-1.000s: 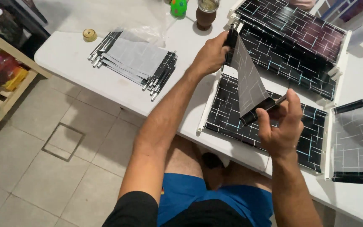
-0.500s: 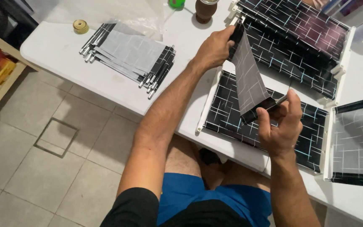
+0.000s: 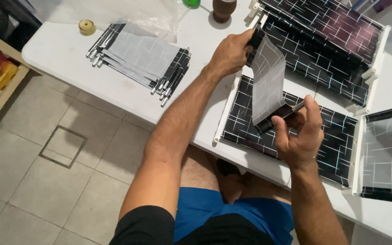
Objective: Assembling a multi-tier modular shelving unit by inserting metal rods into plastic corner connectors and attaching fabric shelf liners.
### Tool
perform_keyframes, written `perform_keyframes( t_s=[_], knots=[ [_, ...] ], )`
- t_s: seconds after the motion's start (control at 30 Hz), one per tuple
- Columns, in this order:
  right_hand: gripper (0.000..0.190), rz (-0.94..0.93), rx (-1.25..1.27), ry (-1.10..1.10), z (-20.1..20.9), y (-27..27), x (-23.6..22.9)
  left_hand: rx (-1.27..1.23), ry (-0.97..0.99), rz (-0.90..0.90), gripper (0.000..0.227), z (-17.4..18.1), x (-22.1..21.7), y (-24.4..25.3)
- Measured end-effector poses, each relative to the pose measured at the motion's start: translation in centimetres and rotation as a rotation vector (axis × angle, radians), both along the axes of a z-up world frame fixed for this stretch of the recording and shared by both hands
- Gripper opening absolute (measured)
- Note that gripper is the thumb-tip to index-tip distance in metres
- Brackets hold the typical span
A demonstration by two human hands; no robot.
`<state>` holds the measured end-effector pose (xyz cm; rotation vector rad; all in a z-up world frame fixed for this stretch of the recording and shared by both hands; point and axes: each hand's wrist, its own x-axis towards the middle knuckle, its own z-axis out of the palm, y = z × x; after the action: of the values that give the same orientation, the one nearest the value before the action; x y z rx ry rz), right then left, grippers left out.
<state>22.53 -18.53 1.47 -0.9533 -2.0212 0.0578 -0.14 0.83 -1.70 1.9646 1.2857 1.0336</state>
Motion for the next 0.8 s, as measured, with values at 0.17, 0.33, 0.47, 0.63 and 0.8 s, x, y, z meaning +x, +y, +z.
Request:
perform_keyframes(
  t_s=[0.17,0.33,0.47,0.63,0.8],
  knots=[
    [0.063,0.041,0.044,-0.008,0.3,0.3,-0.9,0.019,0.026,-0.010,0.011,-0.6,-0.1,0.6],
    [0.061,0.032,0.045,-0.019,0.5,0.0,-1.0,0.018,0.068,-0.039,0.016,-0.9,0.7,0.2],
    [0.060,0.041,0.039,-0.041,0.9,-0.5,-0.7,-0.090,0.061,-0.020,0.013,-0.8,0.7,0.7],
    [0.068,-0.014,-0.073,-0.008,1.1,-1.1,-1.1,-0.008,0.042,-0.011,0.008,0.2,0.8,-0.9],
    [0.072,0.001,-0.173,0.104,0.1,-1.7,-4.0,-0.175,-0.018,0.080,0.050,0.1,-2.0,-8.9]
  ],
)
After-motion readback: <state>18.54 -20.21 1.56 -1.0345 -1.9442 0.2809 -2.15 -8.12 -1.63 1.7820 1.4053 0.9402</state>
